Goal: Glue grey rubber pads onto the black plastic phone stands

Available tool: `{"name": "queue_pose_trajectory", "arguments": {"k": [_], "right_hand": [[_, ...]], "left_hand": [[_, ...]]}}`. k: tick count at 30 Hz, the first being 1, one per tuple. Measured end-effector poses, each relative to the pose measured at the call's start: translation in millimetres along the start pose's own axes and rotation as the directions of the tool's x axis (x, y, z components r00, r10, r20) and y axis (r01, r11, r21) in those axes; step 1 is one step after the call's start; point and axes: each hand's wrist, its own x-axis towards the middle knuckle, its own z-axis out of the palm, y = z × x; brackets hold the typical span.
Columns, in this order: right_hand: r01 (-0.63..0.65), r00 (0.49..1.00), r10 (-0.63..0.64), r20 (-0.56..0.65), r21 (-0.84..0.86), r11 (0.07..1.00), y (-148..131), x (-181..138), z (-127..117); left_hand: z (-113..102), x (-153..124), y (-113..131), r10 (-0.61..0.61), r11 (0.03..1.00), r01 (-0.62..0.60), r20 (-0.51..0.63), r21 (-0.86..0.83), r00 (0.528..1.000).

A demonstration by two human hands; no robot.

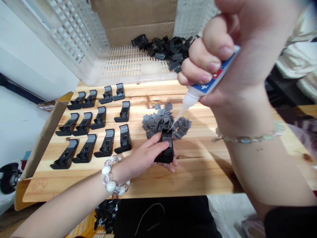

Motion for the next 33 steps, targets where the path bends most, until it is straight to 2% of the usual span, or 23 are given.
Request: {"name": "queue_pose_trajectory", "arguments": {"k": [7,11,15,20,24,29,32,33], "right_hand": [[0.024,0.999,-0.025,0.044,0.008,1.0,3,5,-1],[0.014,0.999,-0.013,-0.038,0.02,1.0,1,3,2],[-0.011,0.998,0.012,-0.061,0.017,1.0,-2,-1,1],[-0.005,0.988,0.024,-0.152,0.121,0.993,-3,3,-7],[-0.061,0.982,0.091,-0.167,0.173,0.983,-5,5,-14],[-0.015,0.977,0.063,-0.205,0.224,0.975,-7,3,-15],[-0.068,0.974,0.108,-0.2,0.198,0.978,-15,1,-17],[-0.045,0.97,0.097,-0.222,0.226,0.973,-20,0,-18]], "left_hand": [[1,0,0,0.007,1.0,-0.007,-0.012,0.002,1.0],[0,0,-1,0.01,1.0,-0.01,-0.015,0.006,1.0],[-2,0,-1,0.023,1.0,-0.023,-0.009,0.014,1.0],[-2,-2,2,0.115,0.992,-0.114,-0.014,0.044,0.993],[-2,-3,4,0.157,0.986,-0.157,0.004,0.06,0.988],[-1,-3,3,0.197,0.979,-0.198,0.027,0.056,0.98],[-1,-4,3,0.206,0.977,-0.207,0.017,0.059,0.978],[-2,-3,3,0.209,0.976,-0.209,0.012,0.061,0.978]]}}
